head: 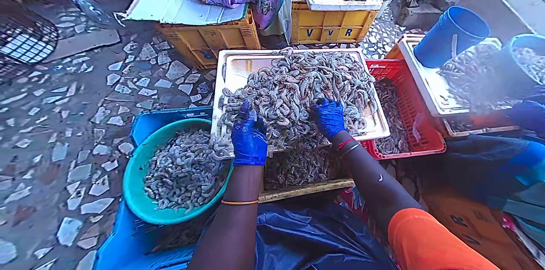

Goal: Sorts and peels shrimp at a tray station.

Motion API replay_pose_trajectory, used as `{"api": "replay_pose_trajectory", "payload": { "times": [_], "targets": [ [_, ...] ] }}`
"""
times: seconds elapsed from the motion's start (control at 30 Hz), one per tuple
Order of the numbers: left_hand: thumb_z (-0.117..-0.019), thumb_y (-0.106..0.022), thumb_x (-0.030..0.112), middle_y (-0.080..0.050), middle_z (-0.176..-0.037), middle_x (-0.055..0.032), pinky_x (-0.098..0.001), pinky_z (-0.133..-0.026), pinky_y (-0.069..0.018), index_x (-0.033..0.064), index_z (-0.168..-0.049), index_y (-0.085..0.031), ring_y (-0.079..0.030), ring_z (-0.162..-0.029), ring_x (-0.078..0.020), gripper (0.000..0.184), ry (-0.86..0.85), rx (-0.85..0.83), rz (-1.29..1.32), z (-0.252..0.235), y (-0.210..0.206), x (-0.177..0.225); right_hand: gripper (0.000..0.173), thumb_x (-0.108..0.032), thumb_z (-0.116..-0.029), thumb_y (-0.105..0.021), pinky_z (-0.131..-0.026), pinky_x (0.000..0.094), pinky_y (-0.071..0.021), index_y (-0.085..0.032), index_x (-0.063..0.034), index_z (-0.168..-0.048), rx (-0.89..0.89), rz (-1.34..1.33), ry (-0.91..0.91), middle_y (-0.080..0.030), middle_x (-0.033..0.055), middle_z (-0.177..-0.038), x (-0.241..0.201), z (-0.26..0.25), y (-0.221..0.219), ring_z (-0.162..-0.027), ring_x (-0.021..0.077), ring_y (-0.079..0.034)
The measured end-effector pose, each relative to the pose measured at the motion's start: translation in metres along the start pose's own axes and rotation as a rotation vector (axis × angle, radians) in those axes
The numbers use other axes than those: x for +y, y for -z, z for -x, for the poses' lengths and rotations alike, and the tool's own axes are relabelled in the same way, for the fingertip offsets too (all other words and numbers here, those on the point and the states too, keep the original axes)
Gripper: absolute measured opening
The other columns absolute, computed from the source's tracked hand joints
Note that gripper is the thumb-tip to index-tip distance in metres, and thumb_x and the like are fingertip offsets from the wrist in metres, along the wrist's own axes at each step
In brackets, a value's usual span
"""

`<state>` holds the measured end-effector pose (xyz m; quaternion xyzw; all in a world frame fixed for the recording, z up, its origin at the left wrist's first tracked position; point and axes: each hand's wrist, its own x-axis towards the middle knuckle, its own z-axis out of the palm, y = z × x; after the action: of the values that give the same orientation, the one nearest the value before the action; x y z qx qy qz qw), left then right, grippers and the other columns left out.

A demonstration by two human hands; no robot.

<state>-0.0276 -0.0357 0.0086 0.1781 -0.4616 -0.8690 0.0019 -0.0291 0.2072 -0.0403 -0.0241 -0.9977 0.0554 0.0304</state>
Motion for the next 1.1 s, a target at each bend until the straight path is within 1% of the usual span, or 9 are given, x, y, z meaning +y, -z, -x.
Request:
{"api": "replay_pose_trajectory", "payload": {
  "times": [0.1,0.2,0.43,0.53,0.63,0.73,0.83,0.93,1.1],
  "targets": [
    [-0.1036,-0.056,0.005,-0.067,-0.131,-0.0062,-0.0306,-0.089,-0.0544,0.0112,-0.144,-0.056,-0.067,-0.107,-0.0129,0.041,0.013,-0.226,-0.496,0.006,-0.012,-0.012,0.022,-0.025,-0.0961,-0.066,-0.103,0.067,-0.0391,-0.073,-0.0149,-0.114,0.048,0.06,0.044,-0.066,0.018,-0.122,-0.003,-0.002,0.007,-0.118,0.042,-0.059],
    [-0.0956,-0.067,0.008,-0.056,-0.15,-0.0029,-0.0458,-0.115,-0.0417,0.02,-0.146,-0.059,-0.051,-0.139,-0.0203,0.053,-0.224,-0.496,-0.979,0.003,-0.013,-0.034,0.03,-0.037,-0.1054,-0.054,-0.097,0.061,-0.0451,-0.071,-0.0134,-0.112,0.045,-0.091,0.063,-0.07,0.0127,-0.106,-0.017,0.011,0.038,-0.103,0.0337,-0.066],
    [-0.0944,-0.062,0.008,-0.073,-0.116,-0.0154,-0.0664,-0.096,-0.0431,0.0273,-0.133,-0.07,-0.067,-0.109,-0.0387,0.044,-0.665,-0.387,-1.546,0.021,-0.042,-0.068,0.03,-0.037,-0.1057,-0.054,-0.083,0.0568,-0.0523,-0.072,-0.0139,-0.11,-0.275,-0.39,-0.085,-0.073,0.0091,-0.09,-0.031,0.028,0.067,-0.089,0.0291,-0.07],
    [-0.0916,-0.061,0.004,-0.073,-0.109,-0.0182,-0.0691,-0.106,-0.0345,0.0198,-0.128,-0.072,-0.068,-0.106,-0.0398,0.041,-0.646,-0.367,-1.703,0.028,-0.05,-0.071,0.034,-0.043,-0.1054,-0.053,-0.099,0.0541,-0.0463,-0.071,-0.0139,-0.101,-0.283,-0.328,-0.081,-0.071,0.0058,-0.083,-0.021,0.028,0.07,-0.085,0.0242,-0.069],
    [-0.0912,-0.061,0.002,-0.073,-0.105,-0.0204,-0.0679,-0.107,-0.035,0.0086,-0.114,-0.075,-0.069,-0.104,-0.0405,0.027,-0.601,-0.395,-1.692,0.028,-0.052,-0.069,0.037,-0.044,-0.1047,-0.054,-0.106,0.0532,-0.0425,-0.071,-0.0121,-0.095,-0.237,-0.378,-0.033,-0.069,0.0057,-0.08,-0.014,0.032,0.066,-0.083,0.0222,-0.068],
    [-0.0996,-0.054,0.005,-0.072,-0.109,-0.0225,-0.0636,-0.107,-0.0404,0.0046,-0.118,-0.073,-0.068,-0.109,-0.0406,0.026,-0.561,-0.44,-1.559,0.027,-0.05,-0.068,0.033,-0.039,-0.1037,-0.058,-0.077,0.049,-0.0521,-0.07,-0.0106,-0.094,-0.258,-0.647,-0.138,-0.067,0.0067,-0.078,-0.008,0.035,0.062,-0.076,0.0223,-0.066],
    [-0.0958,-0.057,0.003,-0.071,-0.111,-0.0212,-0.0627,-0.097,-0.0454,0.0147,-0.136,-0.068,-0.068,-0.103,-0.0401,0.043,-0.78,-0.448,-1.571,0.029,-0.045,-0.071,0.025,-0.028,-0.1053,-0.057,-0.071,0.0361,-0.0543,-0.07,-0.0067,-0.103,-0.281,-1.041,-0.234,-0.068,0.0044,-0.083,-0.003,0.04,0.064,-0.072,0.0137,-0.063],
    [-0.0921,-0.06,0.002,-0.073,-0.104,-0.0195,-0.0659,-0.1,-0.0414,0.0144,-0.12,-0.075,-0.07,-0.097,-0.0382,0.034,-0.829,-0.408,-1.592,0.033,-0.043,-0.068,0.024,-0.027,-0.1037,-0.059,-0.069,0.0363,-0.054,-0.071,-0.0076,-0.097,-0.221,-0.978,-0.16,-0.067,0.0033,-0.078,-0.004,0.044,0.068,-0.069,0.0133,-0.063],
    [-0.1076,-0.048,0.011,-0.074,-0.114,-0.0117,-0.0447,-0.102,-0.0516,0.0021,-0.112,-0.073,-0.069,-0.109,-0.0206,0.027,-0.392,-0.357,-0.927,0.039,-0.047,-0.049,0.023,-0.026,-0.0991,-0.064,-0.112,0.0511,-0.0412,-0.075,-0.0088,-0.09,0.062,-0.638,0.22,-0.07,0.0027,-0.078,-0.004,0.052,0.065,-0.08,0.0146,-0.068]
  ]
}}
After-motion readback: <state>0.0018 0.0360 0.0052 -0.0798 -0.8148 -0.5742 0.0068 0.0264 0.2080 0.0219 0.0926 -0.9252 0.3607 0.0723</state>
